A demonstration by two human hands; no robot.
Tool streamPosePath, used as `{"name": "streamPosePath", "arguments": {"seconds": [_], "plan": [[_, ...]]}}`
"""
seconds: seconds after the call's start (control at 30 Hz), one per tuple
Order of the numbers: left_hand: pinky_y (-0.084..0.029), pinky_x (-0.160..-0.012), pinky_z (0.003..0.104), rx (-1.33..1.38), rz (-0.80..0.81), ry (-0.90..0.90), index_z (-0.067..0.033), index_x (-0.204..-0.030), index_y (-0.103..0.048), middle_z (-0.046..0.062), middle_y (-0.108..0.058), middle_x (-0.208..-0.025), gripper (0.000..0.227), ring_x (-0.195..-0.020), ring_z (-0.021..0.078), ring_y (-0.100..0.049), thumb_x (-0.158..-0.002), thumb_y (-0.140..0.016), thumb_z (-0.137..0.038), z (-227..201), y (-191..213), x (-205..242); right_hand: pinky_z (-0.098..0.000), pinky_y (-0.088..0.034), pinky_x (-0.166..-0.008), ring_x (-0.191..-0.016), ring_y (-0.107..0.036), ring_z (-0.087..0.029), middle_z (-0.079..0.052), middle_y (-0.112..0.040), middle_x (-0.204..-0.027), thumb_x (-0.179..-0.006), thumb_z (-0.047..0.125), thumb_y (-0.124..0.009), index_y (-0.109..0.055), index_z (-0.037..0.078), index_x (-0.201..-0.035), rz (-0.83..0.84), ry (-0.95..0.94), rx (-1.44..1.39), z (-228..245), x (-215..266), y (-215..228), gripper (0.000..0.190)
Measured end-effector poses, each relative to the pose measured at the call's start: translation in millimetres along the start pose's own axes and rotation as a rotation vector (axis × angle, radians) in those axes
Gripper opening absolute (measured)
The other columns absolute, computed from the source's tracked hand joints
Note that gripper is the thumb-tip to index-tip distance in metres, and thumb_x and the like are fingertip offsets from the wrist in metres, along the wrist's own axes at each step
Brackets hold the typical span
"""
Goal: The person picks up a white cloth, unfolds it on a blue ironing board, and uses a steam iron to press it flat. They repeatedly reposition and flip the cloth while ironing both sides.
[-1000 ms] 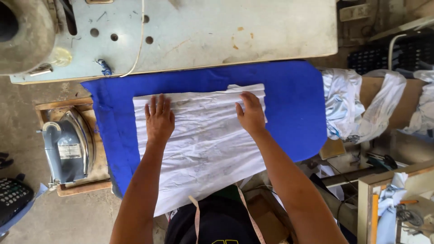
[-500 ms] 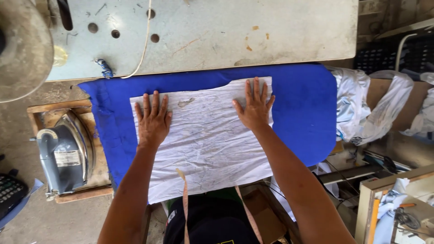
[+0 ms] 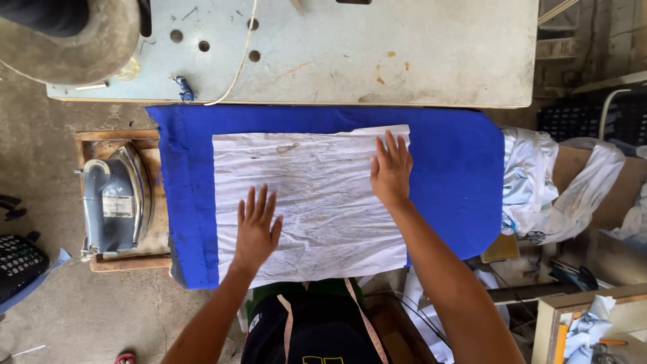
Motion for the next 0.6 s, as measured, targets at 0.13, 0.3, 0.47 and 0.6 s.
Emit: {"name": "streamPosePath", "arguments": {"seconds": [0.13,0.3,0.47,0.6], "plan": [[-0.033,-0.12,0.059,0.059,0.019,0.036,-0.0142,-0.155,-0.055,0.012,-0.042,-0.171,0.055,-0.157,0.0408,-0.036,-0.104,-0.055,-0.035,-37.8,-11.9,42.8,-0.0516,-0.049,-0.104,-0.136,-0.057,-0.034,-0.002,-0.061,-0.147,-0.094,0.012,-0.075,-0.068,0.022,-0.142,-0.155,0.102,-0.059,-23.6,-58.5,-14.0,0.049],[-0.028,-0.124,0.056,0.14,-0.051,0.015,-0.0111,-0.158,-0.053,0.015,-0.041,-0.171,0.056,-0.16,0.0404,-0.031,-0.105,-0.057,-0.029,-70.2,-7.0,60.6,-0.0457,-0.048,-0.095,-0.127,-0.05,-0.02,0.013,-0.057,-0.112,-0.083,0.027,-0.085,-0.069,0.03,-0.094,0.202,0.15,-0.108,-47.0,-82.5,-96.2,0.019],[-0.021,-0.127,0.054,0.093,0.0,0.011,-0.0131,-0.156,-0.054,0.014,-0.038,-0.173,0.053,-0.162,0.0382,-0.025,-0.106,-0.054,-0.032,-77.1,-28.2,82.6,-0.0426,-0.048,-0.086,-0.102,-0.063,-0.02,0.01,-0.064,-0.092,-0.079,0.02,-0.086,-0.06,0.026,-0.096,0.152,0.188,-0.128,-34.9,-105.2,-79.8,0.032],[-0.019,-0.131,0.06,0.081,0.172,-0.025,-0.0085,-0.162,-0.041,0.014,-0.028,-0.175,0.057,-0.164,0.0389,-0.019,-0.11,-0.05,-0.03,-83.6,-35.6,87.2,-0.049,-0.048,-0.087,-0.1,-0.064,-0.028,-0.006,-0.068,-0.097,-0.087,0.001,-0.083,-0.066,0.009,-0.113,0.287,0.148,-0.318,-14.2,-115.3,-41.4,0.033]]}}
Point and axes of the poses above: each hand's wrist, its own x-axis away from the middle knuckle, its own y-axis out of the back of the hand, z = x × y, the point moved 7 cm from there along -x, towards the middle knuckle
